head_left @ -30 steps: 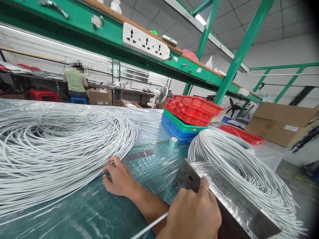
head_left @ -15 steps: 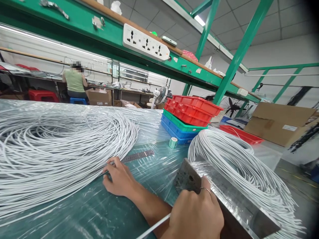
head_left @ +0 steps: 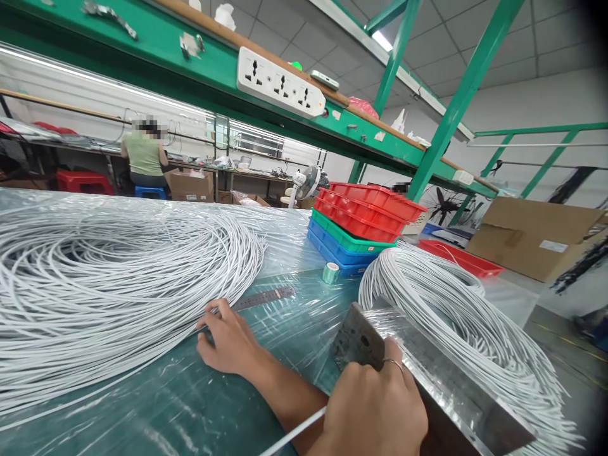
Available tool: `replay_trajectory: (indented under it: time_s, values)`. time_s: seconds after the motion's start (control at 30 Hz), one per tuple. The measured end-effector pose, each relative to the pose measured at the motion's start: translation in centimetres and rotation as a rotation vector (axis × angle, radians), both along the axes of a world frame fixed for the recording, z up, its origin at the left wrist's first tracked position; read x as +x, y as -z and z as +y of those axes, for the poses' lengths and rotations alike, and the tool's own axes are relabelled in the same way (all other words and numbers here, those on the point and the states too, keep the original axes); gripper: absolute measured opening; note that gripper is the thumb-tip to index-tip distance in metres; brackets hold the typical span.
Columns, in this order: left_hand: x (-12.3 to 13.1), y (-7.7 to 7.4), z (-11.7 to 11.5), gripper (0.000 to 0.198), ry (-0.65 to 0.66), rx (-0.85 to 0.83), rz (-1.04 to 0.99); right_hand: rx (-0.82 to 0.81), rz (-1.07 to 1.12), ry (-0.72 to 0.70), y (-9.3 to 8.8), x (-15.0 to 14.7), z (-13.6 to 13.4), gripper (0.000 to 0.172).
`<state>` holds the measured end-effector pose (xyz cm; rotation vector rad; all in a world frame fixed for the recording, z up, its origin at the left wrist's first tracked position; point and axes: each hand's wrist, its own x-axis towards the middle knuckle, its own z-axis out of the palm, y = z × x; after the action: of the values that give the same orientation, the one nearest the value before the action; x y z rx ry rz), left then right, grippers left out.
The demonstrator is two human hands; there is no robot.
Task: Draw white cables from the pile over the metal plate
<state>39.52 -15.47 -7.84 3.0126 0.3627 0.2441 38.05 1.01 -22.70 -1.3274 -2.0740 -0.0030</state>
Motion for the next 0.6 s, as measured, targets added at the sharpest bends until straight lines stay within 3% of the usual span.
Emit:
replay_trajectory:
  time_s: [0.17,0.47,0.6]
  values:
    - [0.0,0.0,0.3,0.039,-0.002,-0.043,-0.044,-0.010,-0.013,-0.025,-0.5,0.0,-0.2,0.012]
    - [-0.3,-2.1,0.4,0.040,0.061,-0.054,0.126,-0.026,0.017,-0.047,-0.5,0.2,-0.2,0.014]
    - [-0.3,-1.5,0.5,0.039,0.055,-0.011,0.094,-0.044,0.068,-0.048,-0.6,0.3,-0.1,0.018]
